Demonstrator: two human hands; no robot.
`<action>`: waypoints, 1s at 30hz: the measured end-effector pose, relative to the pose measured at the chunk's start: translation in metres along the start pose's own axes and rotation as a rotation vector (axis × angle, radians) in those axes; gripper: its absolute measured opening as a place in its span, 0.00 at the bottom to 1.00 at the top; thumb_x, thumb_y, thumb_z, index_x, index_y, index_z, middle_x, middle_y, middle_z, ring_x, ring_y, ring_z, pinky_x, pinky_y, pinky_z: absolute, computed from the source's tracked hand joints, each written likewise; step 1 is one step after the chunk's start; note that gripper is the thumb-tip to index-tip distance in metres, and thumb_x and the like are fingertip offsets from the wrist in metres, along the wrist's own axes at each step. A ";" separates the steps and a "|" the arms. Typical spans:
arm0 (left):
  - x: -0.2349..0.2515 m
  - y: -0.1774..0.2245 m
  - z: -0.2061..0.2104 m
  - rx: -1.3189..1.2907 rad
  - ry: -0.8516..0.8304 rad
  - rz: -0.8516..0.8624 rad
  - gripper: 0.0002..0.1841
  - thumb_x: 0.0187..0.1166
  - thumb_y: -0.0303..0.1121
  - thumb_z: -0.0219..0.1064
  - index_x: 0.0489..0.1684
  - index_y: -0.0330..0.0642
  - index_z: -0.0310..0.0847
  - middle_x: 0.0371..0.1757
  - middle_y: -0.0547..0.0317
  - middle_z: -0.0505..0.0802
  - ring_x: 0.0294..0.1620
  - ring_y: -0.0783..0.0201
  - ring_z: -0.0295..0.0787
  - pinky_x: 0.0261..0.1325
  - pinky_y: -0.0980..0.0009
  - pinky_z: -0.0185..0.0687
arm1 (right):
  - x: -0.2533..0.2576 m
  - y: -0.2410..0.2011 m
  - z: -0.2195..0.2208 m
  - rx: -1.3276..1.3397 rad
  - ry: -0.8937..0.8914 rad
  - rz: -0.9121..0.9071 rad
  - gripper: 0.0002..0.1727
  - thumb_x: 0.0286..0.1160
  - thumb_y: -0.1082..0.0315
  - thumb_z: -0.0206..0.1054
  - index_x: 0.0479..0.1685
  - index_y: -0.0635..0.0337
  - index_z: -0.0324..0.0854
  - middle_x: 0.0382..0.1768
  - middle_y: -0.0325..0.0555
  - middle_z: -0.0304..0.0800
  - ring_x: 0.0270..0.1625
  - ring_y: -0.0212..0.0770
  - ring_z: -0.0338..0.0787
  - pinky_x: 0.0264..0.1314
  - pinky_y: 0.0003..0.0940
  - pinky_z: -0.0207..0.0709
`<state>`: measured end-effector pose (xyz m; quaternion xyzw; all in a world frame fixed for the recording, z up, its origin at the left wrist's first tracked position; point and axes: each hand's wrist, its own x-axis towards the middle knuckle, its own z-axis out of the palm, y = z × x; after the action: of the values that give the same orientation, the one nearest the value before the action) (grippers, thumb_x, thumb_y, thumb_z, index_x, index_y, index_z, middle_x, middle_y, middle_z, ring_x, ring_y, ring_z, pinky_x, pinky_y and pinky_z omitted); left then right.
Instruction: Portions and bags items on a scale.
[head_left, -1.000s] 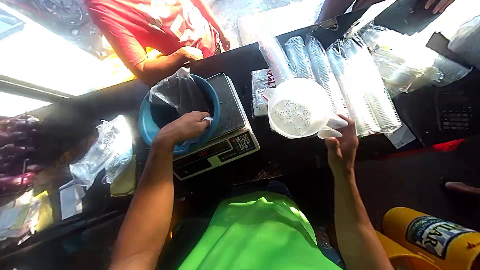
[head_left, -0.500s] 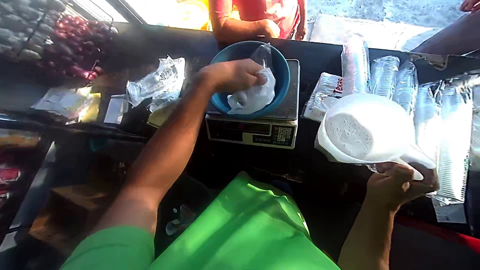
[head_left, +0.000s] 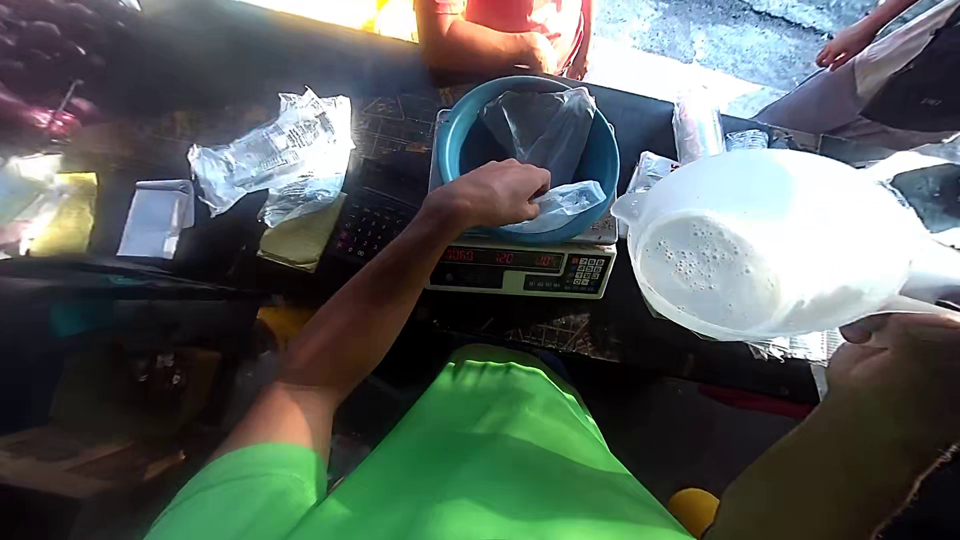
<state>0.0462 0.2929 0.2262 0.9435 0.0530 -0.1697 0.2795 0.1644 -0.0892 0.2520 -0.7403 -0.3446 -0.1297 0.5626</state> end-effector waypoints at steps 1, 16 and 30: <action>-0.001 -0.002 0.000 -0.003 0.052 0.027 0.08 0.83 0.32 0.62 0.52 0.44 0.83 0.41 0.52 0.90 0.45 0.52 0.88 0.48 0.49 0.81 | 0.003 -0.007 0.005 -0.012 -0.011 0.007 0.22 0.66 0.42 0.79 0.40 0.49 0.82 0.28 0.20 0.84 0.28 0.19 0.82 0.32 0.21 0.78; -0.015 0.017 -0.007 -0.032 0.264 -0.010 0.10 0.86 0.38 0.58 0.57 0.56 0.82 0.29 0.60 0.87 0.33 0.55 0.86 0.33 0.52 0.76 | 0.025 -0.048 0.033 -0.213 -0.201 0.054 0.19 0.69 0.44 0.77 0.37 0.49 0.84 0.29 0.21 0.87 0.31 0.18 0.85 0.35 0.20 0.82; -0.015 0.007 0.026 -0.349 0.460 0.123 0.14 0.90 0.37 0.56 0.61 0.48 0.87 0.31 0.61 0.89 0.30 0.62 0.85 0.34 0.59 0.79 | 0.034 -0.070 0.048 -0.446 -0.326 0.132 0.25 0.69 0.37 0.73 0.37 0.52 0.83 0.30 0.21 0.84 0.33 0.11 0.81 0.37 0.14 0.77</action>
<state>0.0259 0.2729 0.2150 0.8963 0.0861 0.0778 0.4279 0.1336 -0.0229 0.3081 -0.8778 -0.3445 -0.0446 0.3300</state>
